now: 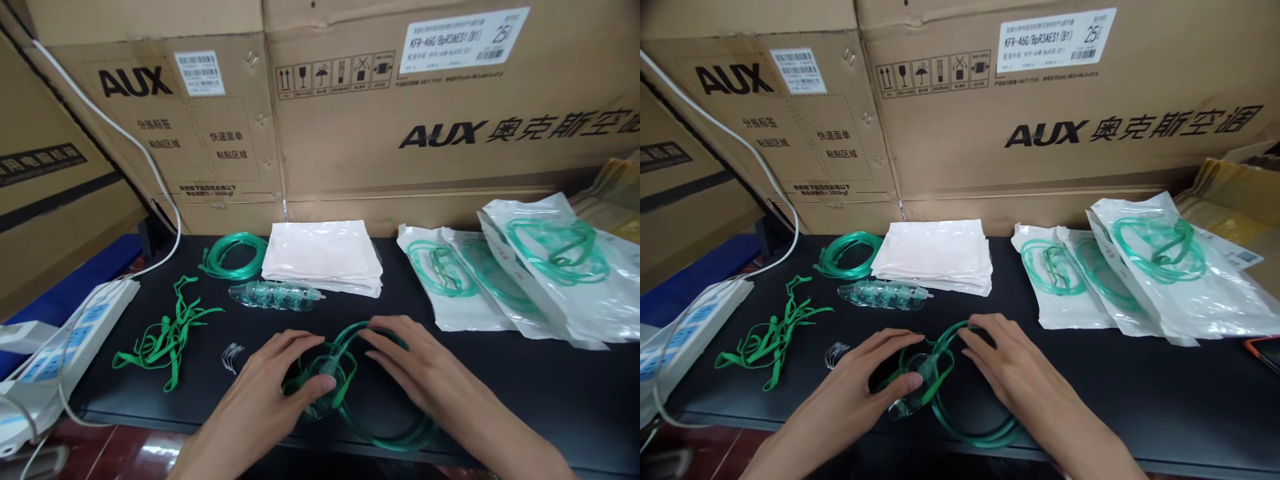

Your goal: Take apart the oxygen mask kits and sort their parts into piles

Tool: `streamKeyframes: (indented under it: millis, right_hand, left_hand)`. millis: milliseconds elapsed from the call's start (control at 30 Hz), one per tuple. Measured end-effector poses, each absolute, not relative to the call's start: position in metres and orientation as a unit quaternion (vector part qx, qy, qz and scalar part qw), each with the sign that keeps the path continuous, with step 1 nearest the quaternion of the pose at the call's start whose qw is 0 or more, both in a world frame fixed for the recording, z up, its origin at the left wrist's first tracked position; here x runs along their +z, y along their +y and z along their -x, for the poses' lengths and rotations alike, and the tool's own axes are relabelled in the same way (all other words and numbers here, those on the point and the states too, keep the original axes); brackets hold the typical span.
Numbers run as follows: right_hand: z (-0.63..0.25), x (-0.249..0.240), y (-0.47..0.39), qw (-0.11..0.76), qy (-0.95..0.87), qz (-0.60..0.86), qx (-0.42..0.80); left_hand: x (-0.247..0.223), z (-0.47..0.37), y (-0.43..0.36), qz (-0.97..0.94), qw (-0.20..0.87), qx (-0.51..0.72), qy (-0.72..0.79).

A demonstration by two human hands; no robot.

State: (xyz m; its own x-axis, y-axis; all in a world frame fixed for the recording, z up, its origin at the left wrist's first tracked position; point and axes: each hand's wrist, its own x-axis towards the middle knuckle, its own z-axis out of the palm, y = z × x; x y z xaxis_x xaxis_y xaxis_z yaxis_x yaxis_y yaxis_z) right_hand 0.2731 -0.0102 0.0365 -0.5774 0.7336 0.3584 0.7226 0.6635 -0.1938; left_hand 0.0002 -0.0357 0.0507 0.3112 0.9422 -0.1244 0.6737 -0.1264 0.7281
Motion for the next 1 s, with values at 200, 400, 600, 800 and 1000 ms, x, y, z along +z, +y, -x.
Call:
streamKeyframes:
  millis: [200, 400, 600, 800, 1000]
  right_hand:
    - [-0.257, 0.013, 0.011, 0.187, -0.938, 0.291, 0.036]
    - [-0.261, 0.002, 0.008, 0.291, -0.918, 0.268, 0.034]
    - [-0.261, 0.003, 0.006, 0.357, -0.887, 0.291, 0.004]
    - [-0.260, 0.008, 0.004, 0.289, -0.918, 0.269, -0.032]
    - [-0.259, 0.016, 0.005, 0.268, -0.931, 0.243, -0.050]
  left_hand:
    - [0.056, -0.002, -0.027, -0.701, 0.393, 0.240, 0.545]
    - [0.052, -0.008, -0.016, -0.687, 0.467, 0.229, 0.507]
    - [0.050, -0.020, -0.011, -0.661, 0.520, 0.143, 0.522]
    - [0.060, -0.032, -0.009, -0.649, 0.519, 0.138, 0.539]
    - [0.066, -0.033, -0.020, -0.682, 0.462, 0.132, 0.552]
